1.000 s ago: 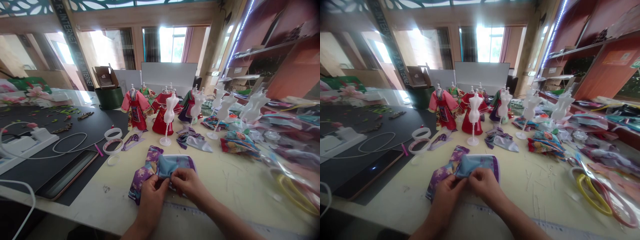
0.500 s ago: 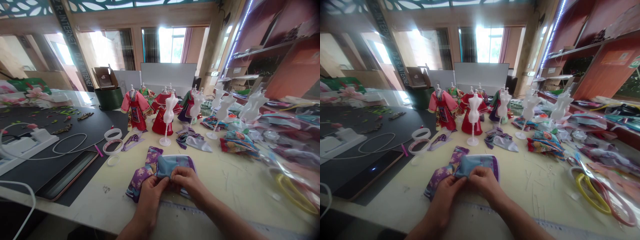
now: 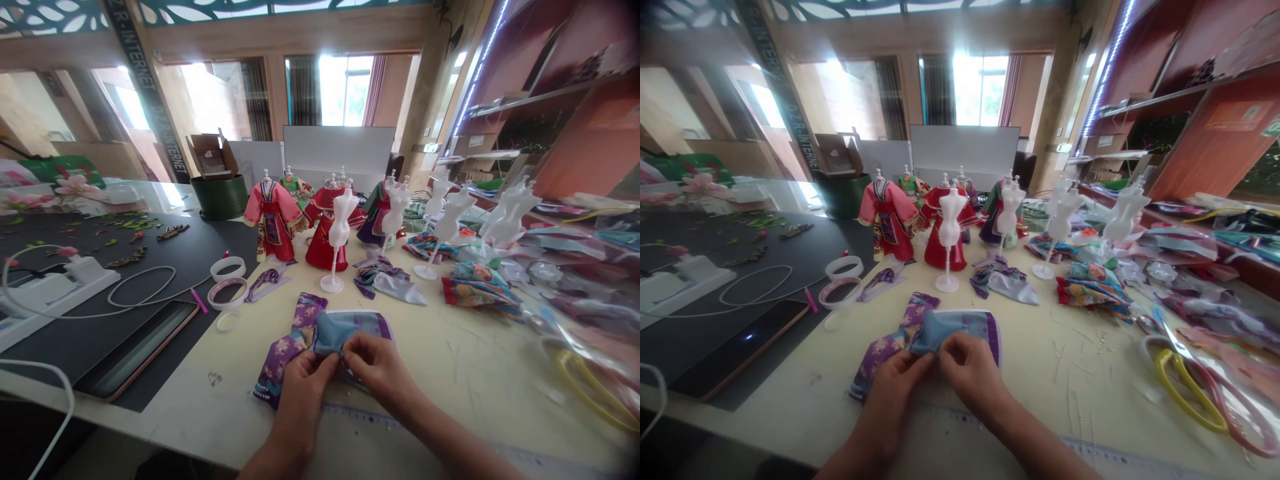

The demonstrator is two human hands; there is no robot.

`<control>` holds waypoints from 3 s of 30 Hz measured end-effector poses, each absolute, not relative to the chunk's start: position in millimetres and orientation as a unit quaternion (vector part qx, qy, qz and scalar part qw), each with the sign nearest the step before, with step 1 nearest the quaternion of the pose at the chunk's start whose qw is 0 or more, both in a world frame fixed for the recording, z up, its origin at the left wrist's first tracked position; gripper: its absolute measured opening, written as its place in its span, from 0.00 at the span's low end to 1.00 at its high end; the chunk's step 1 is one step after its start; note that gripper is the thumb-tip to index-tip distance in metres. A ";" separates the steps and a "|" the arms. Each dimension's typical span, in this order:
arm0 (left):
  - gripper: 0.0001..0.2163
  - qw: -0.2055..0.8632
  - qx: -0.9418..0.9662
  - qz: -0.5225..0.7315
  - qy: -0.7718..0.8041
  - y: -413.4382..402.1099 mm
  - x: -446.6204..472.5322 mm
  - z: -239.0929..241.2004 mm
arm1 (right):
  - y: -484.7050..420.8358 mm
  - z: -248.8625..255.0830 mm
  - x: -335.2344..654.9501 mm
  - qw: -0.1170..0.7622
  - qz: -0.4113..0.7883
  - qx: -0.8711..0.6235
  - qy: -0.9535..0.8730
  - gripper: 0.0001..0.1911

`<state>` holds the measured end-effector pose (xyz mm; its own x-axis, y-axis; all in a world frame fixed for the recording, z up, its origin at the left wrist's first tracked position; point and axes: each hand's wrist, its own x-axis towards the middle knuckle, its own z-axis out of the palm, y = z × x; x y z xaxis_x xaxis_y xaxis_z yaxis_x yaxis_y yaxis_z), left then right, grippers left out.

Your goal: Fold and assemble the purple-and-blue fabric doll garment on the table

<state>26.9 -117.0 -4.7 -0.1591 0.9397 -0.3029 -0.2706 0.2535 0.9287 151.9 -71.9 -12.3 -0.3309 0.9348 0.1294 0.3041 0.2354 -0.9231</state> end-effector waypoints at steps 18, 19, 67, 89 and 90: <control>0.09 0.582 0.293 0.527 0.546 -116.2 27.4 -3.9 | -67.0 -19.3 150.8 0.354 0.484 -0.465 -0.651 0.06; 0.09 0.583 0.292 0.529 0.543 -116.3 27.3 -3.7 | -66.8 -19.5 150.7 0.356 0.494 -0.461 -0.646 0.06; 0.07 0.558 0.294 0.536 0.561 -114.8 26.4 -1.2 | -70.3 -14.5 153.1 0.375 0.340 -0.406 -0.761 0.07; 0.07 0.529 0.371 0.512 0.566 -114.1 22.0 -9.4 | -66.3 -17.0 157.3 0.333 0.352 -0.406 -0.775 0.06; 0.07 0.535 0.365 0.508 0.568 -114.1 22.1 -8.9 | -65.4 -16.5 157.6 0.329 0.364 -0.405 -0.772 0.06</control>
<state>22.1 -114.1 -8.9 -0.1623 0.9579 -0.2368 -0.1298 0.2171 0.9675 157.6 -65.4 -16.5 -0.4552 0.8647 0.2123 0.3867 0.4067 -0.8277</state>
